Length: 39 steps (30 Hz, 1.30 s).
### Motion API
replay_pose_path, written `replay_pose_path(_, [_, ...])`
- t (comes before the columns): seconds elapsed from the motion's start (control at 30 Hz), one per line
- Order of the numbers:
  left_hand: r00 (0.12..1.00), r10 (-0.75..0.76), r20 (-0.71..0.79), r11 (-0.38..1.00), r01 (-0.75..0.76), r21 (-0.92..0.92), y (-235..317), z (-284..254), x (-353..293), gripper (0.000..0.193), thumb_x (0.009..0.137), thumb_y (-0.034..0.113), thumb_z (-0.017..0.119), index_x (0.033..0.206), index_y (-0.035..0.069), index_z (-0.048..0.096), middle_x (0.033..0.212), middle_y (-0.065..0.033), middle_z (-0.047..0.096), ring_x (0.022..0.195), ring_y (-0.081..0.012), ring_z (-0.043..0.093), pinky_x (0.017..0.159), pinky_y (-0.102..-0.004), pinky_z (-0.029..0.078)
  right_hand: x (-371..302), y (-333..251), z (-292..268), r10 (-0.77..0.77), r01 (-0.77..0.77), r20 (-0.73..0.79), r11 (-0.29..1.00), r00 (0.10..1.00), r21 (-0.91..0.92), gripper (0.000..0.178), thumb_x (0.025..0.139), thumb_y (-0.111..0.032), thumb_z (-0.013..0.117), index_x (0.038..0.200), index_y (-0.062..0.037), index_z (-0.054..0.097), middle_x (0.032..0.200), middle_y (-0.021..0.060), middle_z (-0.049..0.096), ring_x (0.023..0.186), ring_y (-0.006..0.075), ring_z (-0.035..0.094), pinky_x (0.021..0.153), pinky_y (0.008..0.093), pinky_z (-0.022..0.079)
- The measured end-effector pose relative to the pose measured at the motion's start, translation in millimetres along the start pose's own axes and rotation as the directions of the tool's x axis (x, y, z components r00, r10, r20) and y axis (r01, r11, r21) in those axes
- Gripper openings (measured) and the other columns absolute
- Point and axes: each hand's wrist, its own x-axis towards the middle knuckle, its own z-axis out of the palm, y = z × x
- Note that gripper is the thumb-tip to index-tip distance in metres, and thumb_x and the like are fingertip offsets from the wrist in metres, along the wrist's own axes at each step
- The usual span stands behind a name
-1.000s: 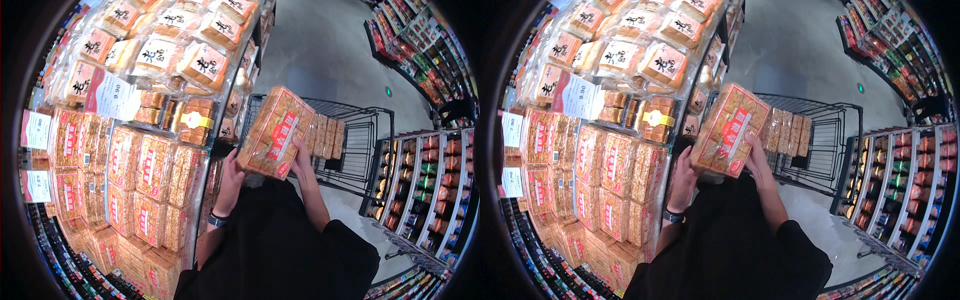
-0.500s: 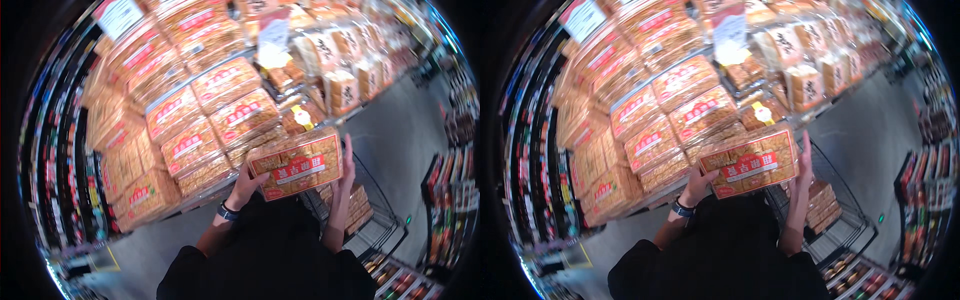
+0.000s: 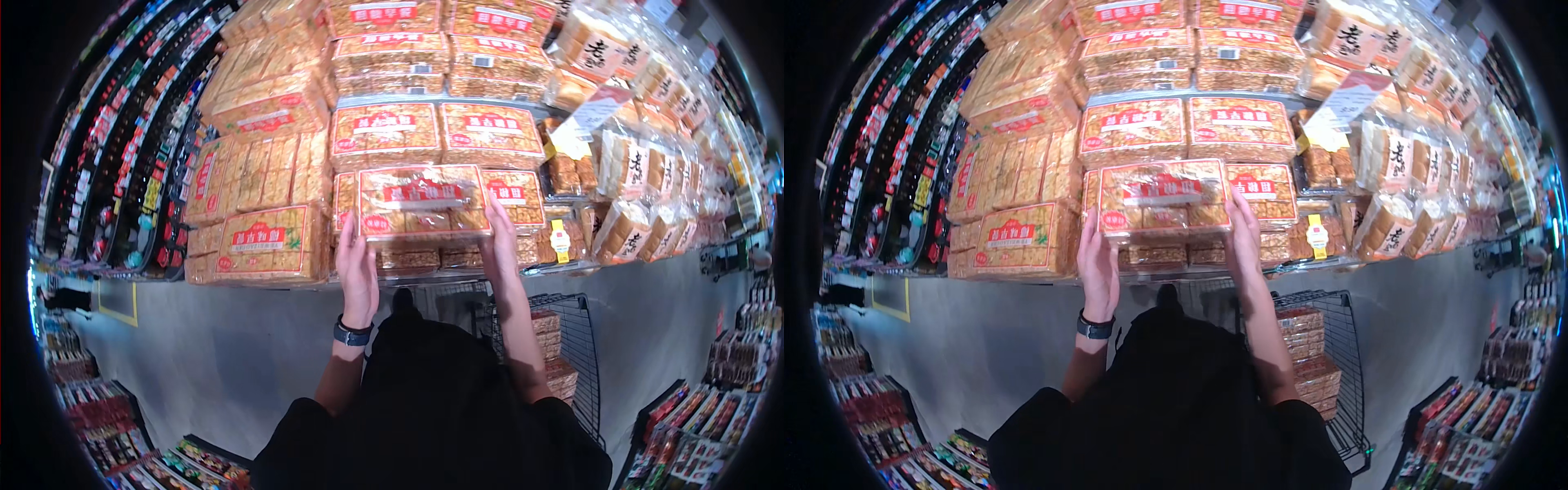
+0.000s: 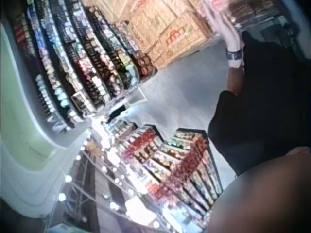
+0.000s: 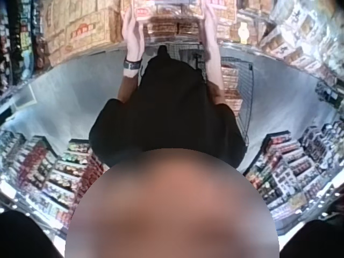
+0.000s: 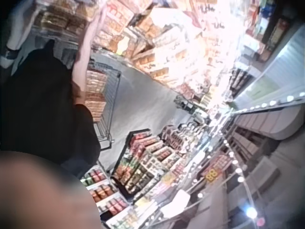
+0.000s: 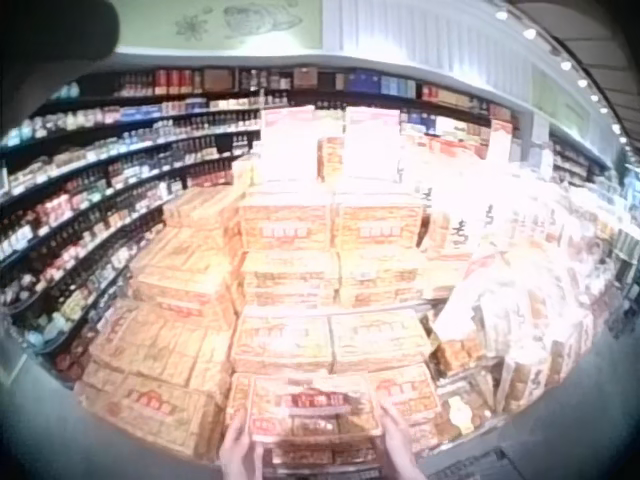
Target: Organizing boxes of crispy rice snacks on a supermarket shelf and putting some in a shopping cart.
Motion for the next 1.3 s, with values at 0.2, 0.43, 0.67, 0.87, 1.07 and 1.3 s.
replay_pose_path(0.2, [0.973, 0.174, -0.149, 0.963, -0.137, 0.233, 5, -7, 16, 0.074, 0.096, -0.004, 0.06, 0.159, 0.0, 0.021, 0.163, -0.0143, 0.027, 0.146, -0.0203, 0.031, 0.121, -0.036, 0.026, 24, 24, 46, -0.012, 0.011, -0.016, 0.998, 1.0, -0.063, 0.049, 0.102, -0.018, 0.059, 0.146, 0.0015, 0.049, 0.139, 0.011, 0.06, 0.121, 0.0147, 0.06, 0.101, 0.0277, 0.05])
replay_pose_path(0.43, [0.951, 0.244, -0.191, 0.907, -0.154, 0.392, -8, -1, -6, 0.087, 0.088, -0.014, 0.047, 0.162, 0.002, 0.005, 0.17, -0.0179, 0.004, 0.157, -0.0246, 0.008, 0.125, -0.0386, 0.01, 27, 51, 59, -0.18, 0.178, 0.002, 0.973, 0.984, -0.149, 0.046, 0.103, -0.014, 0.057, 0.145, 0.0038, 0.05, 0.145, 0.0132, 0.054, 0.134, 0.0189, 0.049, 0.113, 0.0323, 0.038])
replay_pose_path(0.67, [0.951, 0.305, -0.055, 0.855, -0.247, 0.457, -19, -17, 7, 0.093, 0.086, -0.012, 0.048, 0.162, 0.001, -0.004, 0.169, -0.0167, 0.0, 0.155, -0.0234, 0.008, 0.127, -0.0388, 0.008, 15, 44, 62, -0.321, 0.425, 0.317, 0.368, 0.893, -0.827, 0.061, 0.093, -0.011, 0.068, 0.149, -0.0013, 0.046, 0.155, 0.0285, 0.039, 0.145, 0.0403, 0.038, 0.118, 0.0429, 0.032])
replay_pose_path(0.87, [0.953, 0.295, -0.069, 0.872, -0.239, 0.427, -24, -19, 20, 0.095, 0.085, -0.013, 0.048, 0.162, 0.003, -0.005, 0.169, -0.0159, 0.0, 0.155, -0.0225, 0.01, 0.126, -0.0396, 0.008, 12, 46, 68, -0.346, 0.471, 0.349, 0.383, 0.871, -0.795, 0.063, 0.095, -0.013, 0.067, 0.152, -0.0028, 0.042, 0.158, 0.0306, 0.031, 0.146, 0.0419, 0.035, 0.118, 0.044, 0.032])
replay_pose_path(1.07, [0.945, 0.318, -0.07, 0.861, -0.258, 0.438, -27, -15, 20, 0.094, 0.085, -0.013, 0.048, 0.162, 0.003, -0.004, 0.169, -0.016, -0.001, 0.155, -0.0222, 0.006, 0.127, -0.0444, 0.005, 9, 48, 69, -0.369, 0.504, 0.362, 0.437, 0.856, -0.745, 0.064, 0.095, -0.014, 0.066, 0.154, -0.0061, 0.04, 0.155, 0.0308, 0.034, 0.146, 0.0409, 0.035, 0.118, 0.0443, 0.03])
replay_pose_path(1.3, [0.944, 0.321, -0.083, 0.872, -0.26, 0.416, -21, -11, 7, 0.085, 0.09, -0.006, 0.046, 0.162, 0.001, 0.002, 0.169, -0.0188, 0.005, 0.156, -0.0254, 0.008, 0.126, -0.0423, 0.007, 9, 41, 59, -0.362, 0.529, 0.394, 0.457, 0.845, -0.715, 0.065, 0.093, -0.013, 0.068, 0.152, -0.0061, 0.042, 0.156, 0.0327, 0.034, 0.146, 0.0445, 0.034, 0.118, 0.0455, 0.031])
